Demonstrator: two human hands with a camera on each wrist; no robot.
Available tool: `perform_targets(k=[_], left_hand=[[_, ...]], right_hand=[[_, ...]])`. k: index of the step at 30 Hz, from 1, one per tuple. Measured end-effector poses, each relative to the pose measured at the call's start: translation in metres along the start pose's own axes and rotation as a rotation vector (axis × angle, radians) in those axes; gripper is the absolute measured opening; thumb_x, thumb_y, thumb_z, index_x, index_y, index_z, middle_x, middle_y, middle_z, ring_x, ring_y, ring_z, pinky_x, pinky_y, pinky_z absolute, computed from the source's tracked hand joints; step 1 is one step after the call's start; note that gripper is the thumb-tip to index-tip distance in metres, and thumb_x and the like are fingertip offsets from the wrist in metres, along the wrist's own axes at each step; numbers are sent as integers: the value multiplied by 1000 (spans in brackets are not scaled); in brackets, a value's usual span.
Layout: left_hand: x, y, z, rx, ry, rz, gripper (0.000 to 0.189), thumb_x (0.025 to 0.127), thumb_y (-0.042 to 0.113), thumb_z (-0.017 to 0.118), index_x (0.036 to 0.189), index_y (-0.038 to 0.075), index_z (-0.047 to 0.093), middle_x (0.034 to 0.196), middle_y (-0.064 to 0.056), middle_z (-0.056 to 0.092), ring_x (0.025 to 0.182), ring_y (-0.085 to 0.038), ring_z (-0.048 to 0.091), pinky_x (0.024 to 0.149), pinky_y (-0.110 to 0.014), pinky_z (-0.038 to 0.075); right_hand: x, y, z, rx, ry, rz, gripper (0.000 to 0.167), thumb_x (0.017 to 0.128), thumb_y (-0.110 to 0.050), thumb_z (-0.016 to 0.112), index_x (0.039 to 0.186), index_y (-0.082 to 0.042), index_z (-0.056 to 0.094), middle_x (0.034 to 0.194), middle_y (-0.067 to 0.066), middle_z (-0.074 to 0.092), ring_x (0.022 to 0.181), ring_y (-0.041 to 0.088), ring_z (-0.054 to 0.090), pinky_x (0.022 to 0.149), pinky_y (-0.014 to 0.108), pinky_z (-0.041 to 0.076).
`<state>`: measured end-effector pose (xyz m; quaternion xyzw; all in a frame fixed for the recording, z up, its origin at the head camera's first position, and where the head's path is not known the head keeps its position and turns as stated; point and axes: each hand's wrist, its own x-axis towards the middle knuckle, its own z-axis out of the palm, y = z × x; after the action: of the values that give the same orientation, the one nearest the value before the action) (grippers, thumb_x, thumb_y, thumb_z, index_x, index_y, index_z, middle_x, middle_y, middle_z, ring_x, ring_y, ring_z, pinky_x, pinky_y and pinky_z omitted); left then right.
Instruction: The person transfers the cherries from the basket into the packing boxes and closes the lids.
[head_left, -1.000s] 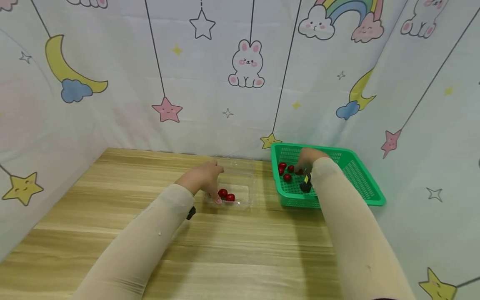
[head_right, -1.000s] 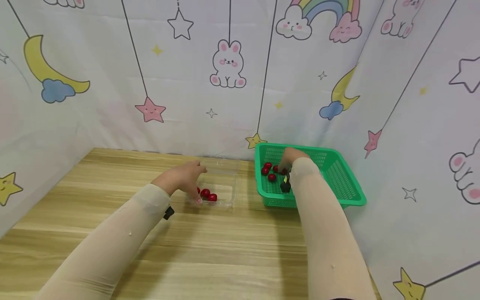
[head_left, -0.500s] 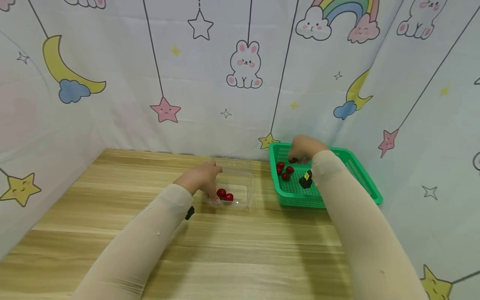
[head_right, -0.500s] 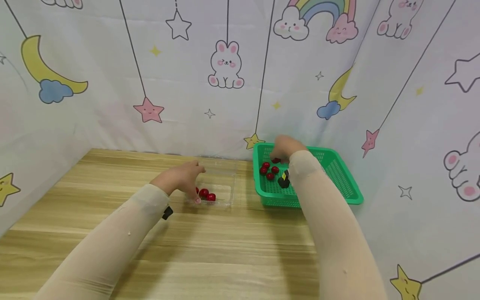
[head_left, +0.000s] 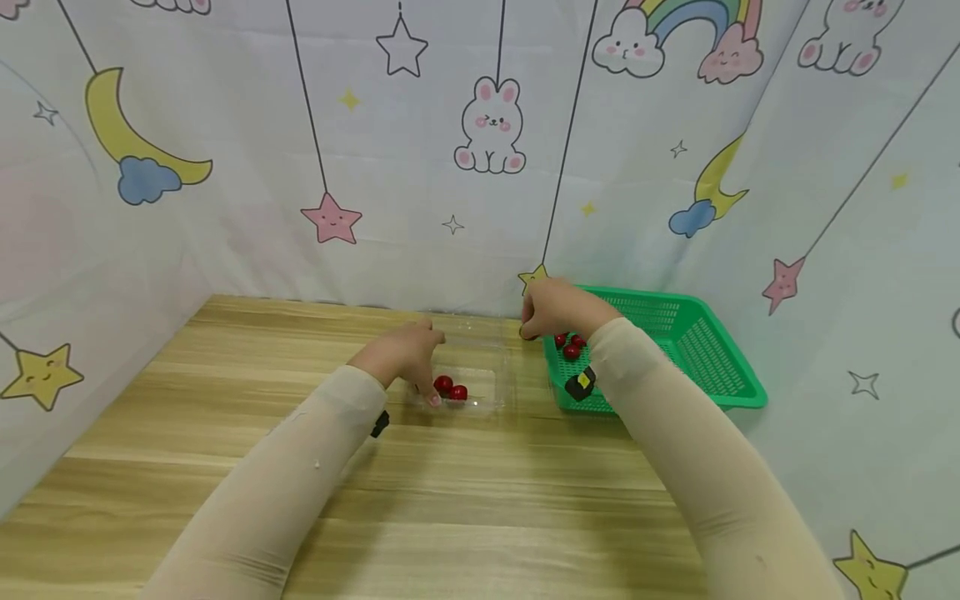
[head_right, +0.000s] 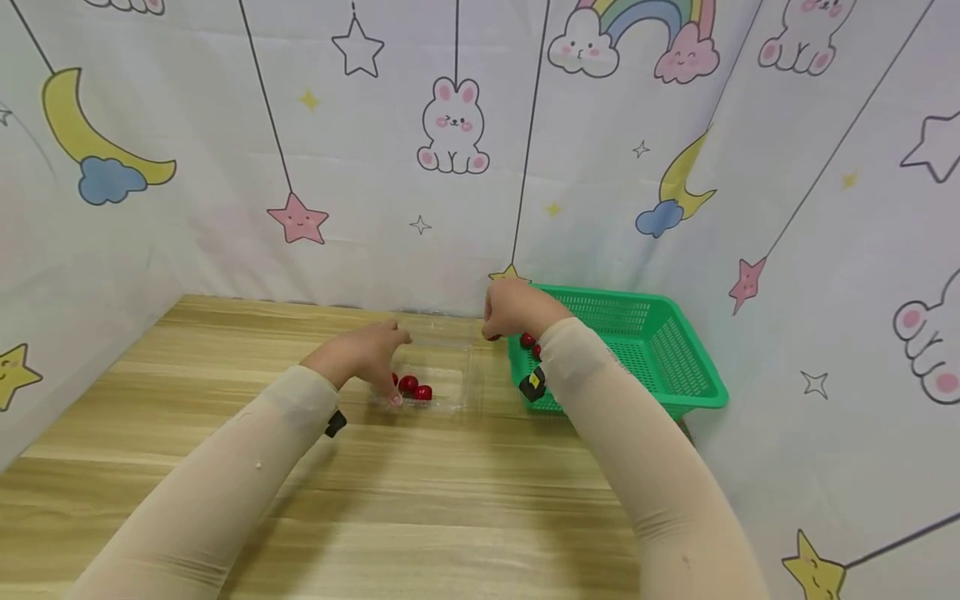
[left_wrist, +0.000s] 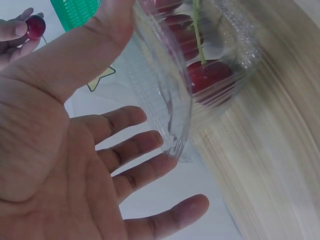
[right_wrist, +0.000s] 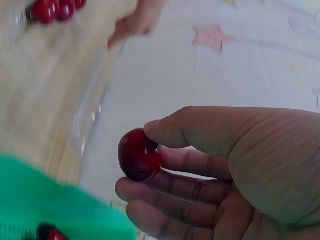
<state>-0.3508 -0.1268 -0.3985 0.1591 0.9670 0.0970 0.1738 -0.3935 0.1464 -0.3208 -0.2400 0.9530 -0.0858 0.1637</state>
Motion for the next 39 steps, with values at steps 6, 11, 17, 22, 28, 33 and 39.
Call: perform_targets(k=[6, 11, 17, 22, 28, 33, 39], left_hand=[[-1, 1, -1, -2, -3, 0, 113, 80, 41, 107, 172, 8, 49, 173, -21, 44, 161, -46, 47, 126, -65, 50], [0, 1, -3, -10, -14, -8, 114, 80, 42, 107, 172, 8, 49, 173, -20, 43, 160, -44, 48, 125, -64, 51], [1, 0, -1, 12, -8, -1, 116, 79, 46, 107, 172, 8, 49, 169, -19, 46, 156, -43, 52, 121, -64, 55], [1, -1, -1, 15, -2, 5, 115, 79, 46, 107, 171, 8, 49, 169, -20, 47, 155, -44, 53, 122, -64, 54], [-1, 0, -1, 6, 2, 14, 115, 79, 45, 107, 170, 6, 50, 167, -20, 48, 153, -44, 54, 122, -64, 54], [-1, 1, -2, 19, 10, 18, 115, 77, 46, 108, 169, 6, 51, 165, -20, 50, 152, -43, 55, 121, -63, 55], [-1, 0, -1, 37, 10, 13, 115, 78, 47, 107, 169, 7, 51, 165, -19, 50, 151, -43, 56, 121, -62, 55]], right_hand=[[3, -31, 25, 5, -33, -109, 8, 106, -20, 82, 101, -14, 84, 98, 0, 79, 85, 15, 66, 79, 33, 60], [15, -45, 50, -23, -36, -155, 11, 105, -23, 83, 109, -12, 84, 111, 4, 83, 99, 18, 75, 93, 37, 66], [28, -54, 77, -3, -56, -221, 8, 102, -22, 87, 103, -14, 85, 107, 0, 84, 97, 16, 75, 93, 37, 67], [37, -56, 93, 49, -61, -284, 4, 100, -16, 88, 103, -14, 87, 106, -1, 85, 95, 13, 76, 91, 34, 67], [38, -60, 97, 139, -73, -319, 9, 100, -13, 87, 109, -11, 88, 108, 2, 87, 97, 12, 78, 89, 29, 66], [39, -61, 98, 139, -82, -325, 11, 100, -12, 88, 111, -11, 89, 109, 1, 87, 97, 10, 78, 89, 27, 65], [39, -60, 101, 139, -60, -317, 12, 102, -14, 87, 114, -11, 88, 110, 1, 87, 99, 11, 78, 91, 30, 66]])
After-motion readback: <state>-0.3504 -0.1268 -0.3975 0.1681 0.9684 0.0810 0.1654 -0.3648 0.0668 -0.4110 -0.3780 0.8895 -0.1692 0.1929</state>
